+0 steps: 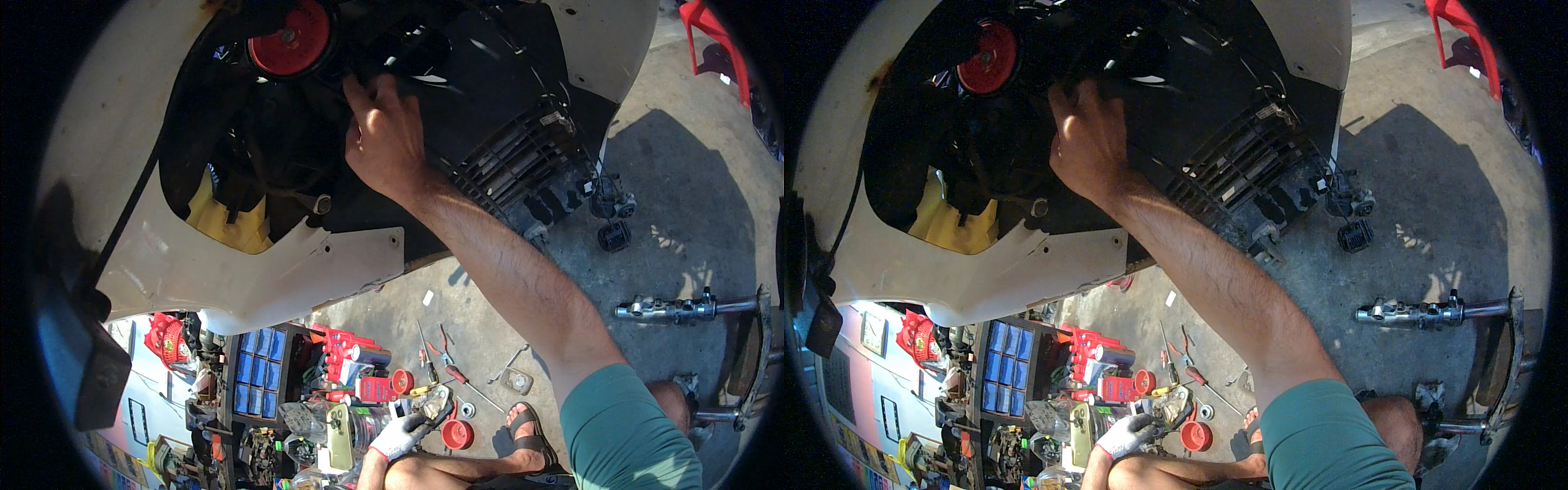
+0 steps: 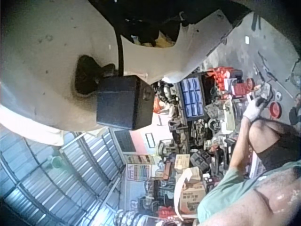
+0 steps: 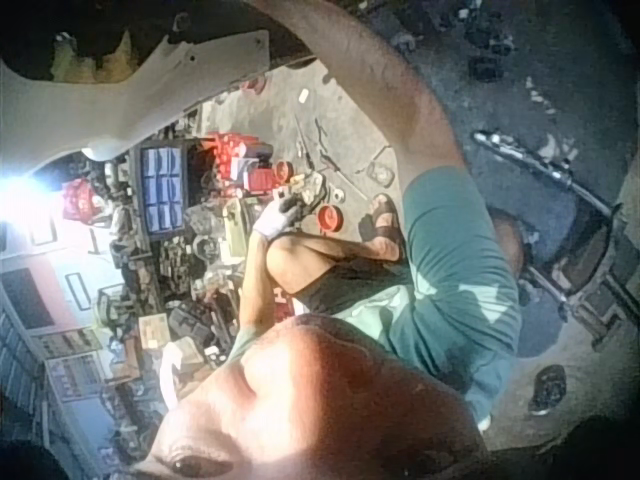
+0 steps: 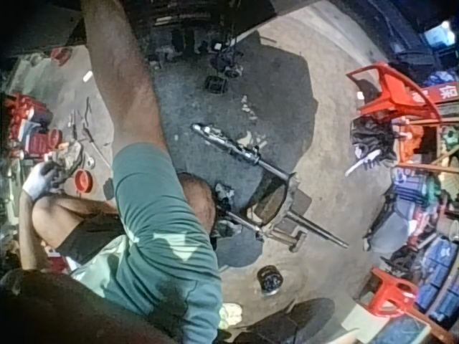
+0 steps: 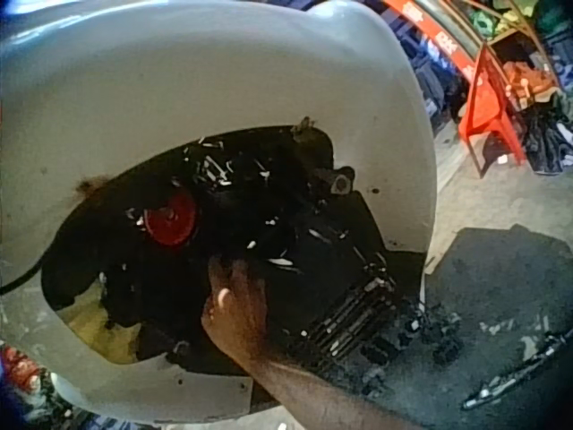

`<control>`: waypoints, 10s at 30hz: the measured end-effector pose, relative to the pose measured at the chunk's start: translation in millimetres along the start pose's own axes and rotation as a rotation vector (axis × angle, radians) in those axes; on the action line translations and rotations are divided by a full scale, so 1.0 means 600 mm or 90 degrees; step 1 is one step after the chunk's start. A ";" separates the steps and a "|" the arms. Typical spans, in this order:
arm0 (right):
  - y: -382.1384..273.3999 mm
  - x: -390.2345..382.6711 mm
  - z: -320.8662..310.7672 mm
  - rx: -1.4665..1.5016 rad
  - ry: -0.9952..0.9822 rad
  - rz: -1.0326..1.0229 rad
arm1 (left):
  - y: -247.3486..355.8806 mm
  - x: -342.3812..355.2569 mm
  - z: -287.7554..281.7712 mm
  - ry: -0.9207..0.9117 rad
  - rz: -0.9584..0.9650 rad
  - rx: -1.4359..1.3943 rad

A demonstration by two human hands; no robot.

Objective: The person repeatedly picks up small metal parts from a tray and inserts them into the motorcycle engine area. They handle the parts one at a time, placing them into the engine compartment and adjusting them by hand.

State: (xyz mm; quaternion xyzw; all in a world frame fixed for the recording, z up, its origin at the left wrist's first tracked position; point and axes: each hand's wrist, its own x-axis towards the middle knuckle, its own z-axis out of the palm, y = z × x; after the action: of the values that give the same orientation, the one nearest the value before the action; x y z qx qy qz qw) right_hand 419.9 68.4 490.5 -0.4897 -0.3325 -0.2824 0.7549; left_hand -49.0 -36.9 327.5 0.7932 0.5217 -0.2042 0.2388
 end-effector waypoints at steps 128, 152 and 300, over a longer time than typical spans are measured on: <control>-0.018 -0.002 -0.011 0.283 -0.017 0.110 | 0.014 0.037 -0.001 -0.091 -0.061 -0.005; -0.070 -0.014 0.010 0.487 0.035 0.209 | 0.023 0.036 -0.005 -0.099 -0.080 -0.003; 0.096 -0.908 -0.357 -0.117 -1.260 -0.082 | -0.064 0.409 0.493 0.317 -0.085 -0.640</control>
State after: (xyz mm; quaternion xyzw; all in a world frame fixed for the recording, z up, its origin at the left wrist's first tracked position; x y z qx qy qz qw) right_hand 174.2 -54.7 -29.6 -0.5422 -0.8151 0.1880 0.0795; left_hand -15.2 -19.6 -57.1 0.5714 0.6441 0.2480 0.4440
